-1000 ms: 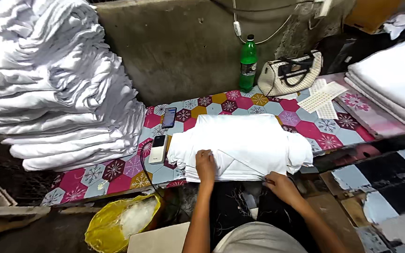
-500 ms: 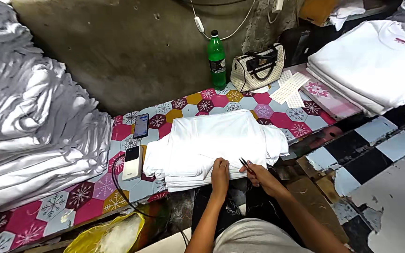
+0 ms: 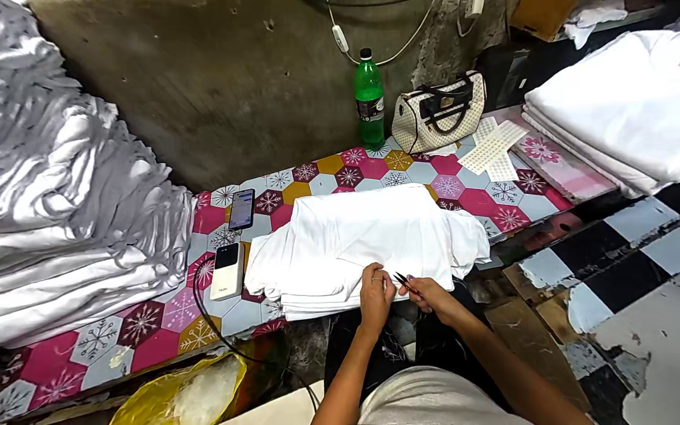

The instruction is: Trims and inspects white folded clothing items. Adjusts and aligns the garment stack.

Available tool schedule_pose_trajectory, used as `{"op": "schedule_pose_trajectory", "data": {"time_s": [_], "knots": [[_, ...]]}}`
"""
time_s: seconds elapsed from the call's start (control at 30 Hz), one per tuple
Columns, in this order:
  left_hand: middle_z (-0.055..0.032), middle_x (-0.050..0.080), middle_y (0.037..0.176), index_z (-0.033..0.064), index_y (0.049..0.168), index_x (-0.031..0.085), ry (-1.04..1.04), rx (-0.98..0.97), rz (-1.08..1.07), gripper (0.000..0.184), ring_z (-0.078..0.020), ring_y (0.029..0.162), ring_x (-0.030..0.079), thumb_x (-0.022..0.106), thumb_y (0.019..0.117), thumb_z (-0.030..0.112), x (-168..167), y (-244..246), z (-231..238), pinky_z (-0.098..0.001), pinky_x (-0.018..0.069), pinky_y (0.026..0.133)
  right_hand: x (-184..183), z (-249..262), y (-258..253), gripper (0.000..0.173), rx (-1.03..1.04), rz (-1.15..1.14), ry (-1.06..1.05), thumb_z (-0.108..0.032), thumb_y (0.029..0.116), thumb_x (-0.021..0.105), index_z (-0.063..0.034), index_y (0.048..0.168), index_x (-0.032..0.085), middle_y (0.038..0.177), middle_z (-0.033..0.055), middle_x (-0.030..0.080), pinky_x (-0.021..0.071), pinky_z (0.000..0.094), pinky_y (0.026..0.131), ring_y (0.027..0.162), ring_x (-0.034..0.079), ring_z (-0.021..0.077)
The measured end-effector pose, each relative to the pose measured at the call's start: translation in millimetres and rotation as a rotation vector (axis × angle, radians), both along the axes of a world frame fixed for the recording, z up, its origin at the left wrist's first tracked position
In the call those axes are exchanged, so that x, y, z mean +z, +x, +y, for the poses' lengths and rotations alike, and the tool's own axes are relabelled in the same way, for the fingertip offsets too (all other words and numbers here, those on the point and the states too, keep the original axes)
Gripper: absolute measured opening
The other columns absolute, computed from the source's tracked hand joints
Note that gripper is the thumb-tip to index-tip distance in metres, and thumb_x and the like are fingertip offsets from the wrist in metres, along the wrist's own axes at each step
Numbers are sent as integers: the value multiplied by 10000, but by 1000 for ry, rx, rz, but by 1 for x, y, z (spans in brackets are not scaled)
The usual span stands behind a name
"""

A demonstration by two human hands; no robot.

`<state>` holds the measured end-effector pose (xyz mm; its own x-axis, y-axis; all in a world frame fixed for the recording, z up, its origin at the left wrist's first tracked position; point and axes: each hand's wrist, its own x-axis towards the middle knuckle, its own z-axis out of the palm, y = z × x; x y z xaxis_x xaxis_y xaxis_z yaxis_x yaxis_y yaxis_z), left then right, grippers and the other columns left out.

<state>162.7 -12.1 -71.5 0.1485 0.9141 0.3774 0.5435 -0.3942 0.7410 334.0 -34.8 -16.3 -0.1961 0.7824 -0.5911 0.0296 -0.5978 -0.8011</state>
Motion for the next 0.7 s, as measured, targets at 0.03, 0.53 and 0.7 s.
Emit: {"op": "schedule_pose_trajectory", "data": {"time_s": [0.03, 0.53, 0.7], "knots": [[-242, 636, 1193, -61, 893, 675, -36, -6, -35, 114, -328, 1073, 659, 627, 895, 43, 1, 0, 0, -400, 569, 914, 0, 0, 0, 458, 9, 2, -6, -342, 1138, 299, -70, 1029, 651, 594, -86, 409, 290, 190, 436, 447, 330, 23], [-195, 620, 1035, -53, 842, 677, -172, 70, -149, 94, -232, 889, 635, 670, 842, 40, 11, -1, -7, -334, 556, 785, -6, 11, -16, 402, -8, -116, 63, -269, 1124, 379, -42, 937, 652, 563, -86, 387, 266, 203, 441, 440, 302, 22], [-254, 617, 1255, -77, 1110, 692, -601, -75, 386, 249, -365, 1150, 635, 574, 992, 107, 58, -17, -14, -462, 505, 1021, -2, 2, -3, 422, 1, -80, 45, -300, 1130, 346, -58, 972, 654, 576, -89, 384, 272, 197, 440, 447, 313, 21]]}}
